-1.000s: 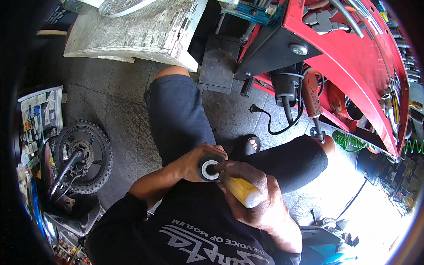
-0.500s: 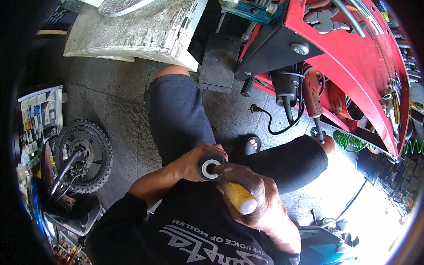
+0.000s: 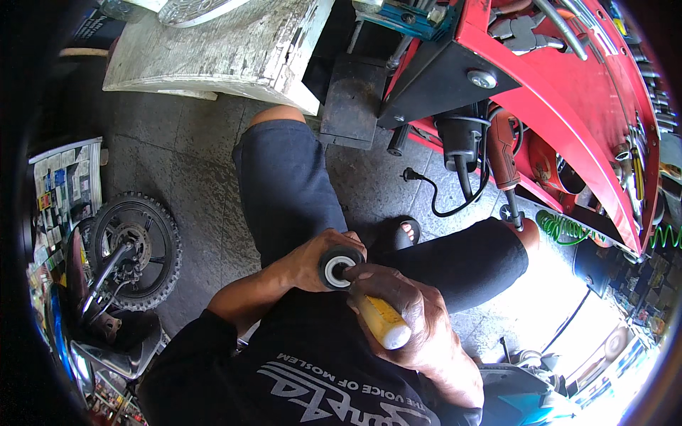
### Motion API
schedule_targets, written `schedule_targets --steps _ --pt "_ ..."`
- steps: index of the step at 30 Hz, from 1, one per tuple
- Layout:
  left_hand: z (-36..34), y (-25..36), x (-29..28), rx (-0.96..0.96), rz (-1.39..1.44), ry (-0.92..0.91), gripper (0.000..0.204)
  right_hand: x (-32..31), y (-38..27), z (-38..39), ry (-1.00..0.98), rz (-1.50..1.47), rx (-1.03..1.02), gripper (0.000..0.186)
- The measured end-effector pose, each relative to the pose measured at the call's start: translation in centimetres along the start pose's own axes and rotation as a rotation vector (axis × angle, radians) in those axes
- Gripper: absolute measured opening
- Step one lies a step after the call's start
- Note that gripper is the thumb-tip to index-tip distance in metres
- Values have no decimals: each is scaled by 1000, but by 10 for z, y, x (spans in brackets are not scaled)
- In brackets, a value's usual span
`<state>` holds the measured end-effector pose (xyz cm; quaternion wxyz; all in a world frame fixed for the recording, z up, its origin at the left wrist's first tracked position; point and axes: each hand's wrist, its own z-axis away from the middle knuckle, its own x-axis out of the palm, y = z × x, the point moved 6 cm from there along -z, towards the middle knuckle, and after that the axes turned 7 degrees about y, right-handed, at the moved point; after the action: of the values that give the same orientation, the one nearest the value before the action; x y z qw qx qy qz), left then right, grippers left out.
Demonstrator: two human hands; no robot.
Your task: Disassembling and cleaning a motorcycle shock absorber component using a screwdriver and pliers.
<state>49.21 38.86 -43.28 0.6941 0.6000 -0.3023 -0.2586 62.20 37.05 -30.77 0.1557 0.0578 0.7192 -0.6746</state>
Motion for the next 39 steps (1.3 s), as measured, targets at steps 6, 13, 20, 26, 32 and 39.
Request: schedule_targets --steps 6,13,20,26,32,39 --pt "4 -5 0 -19 37 34 41 0 -1 2 4 16 18 56" --pt "2 -2 1 -14 22 14 38 3 -4 0 -100 85 -14 49" --pt "0 2 2 5 20 3 29 1 -2 0 -2 26 -12 58" --pt "0 4 0 -32 14 65 26 -1 -2 3 -14 13 4 57" --pt "-4 3 -5 38 12 110 30 -3 3 6 34 -67 -13 52" --pt "-7 7 -7 86 -94 207 30 -37 -6 6 401 -512 173 39"
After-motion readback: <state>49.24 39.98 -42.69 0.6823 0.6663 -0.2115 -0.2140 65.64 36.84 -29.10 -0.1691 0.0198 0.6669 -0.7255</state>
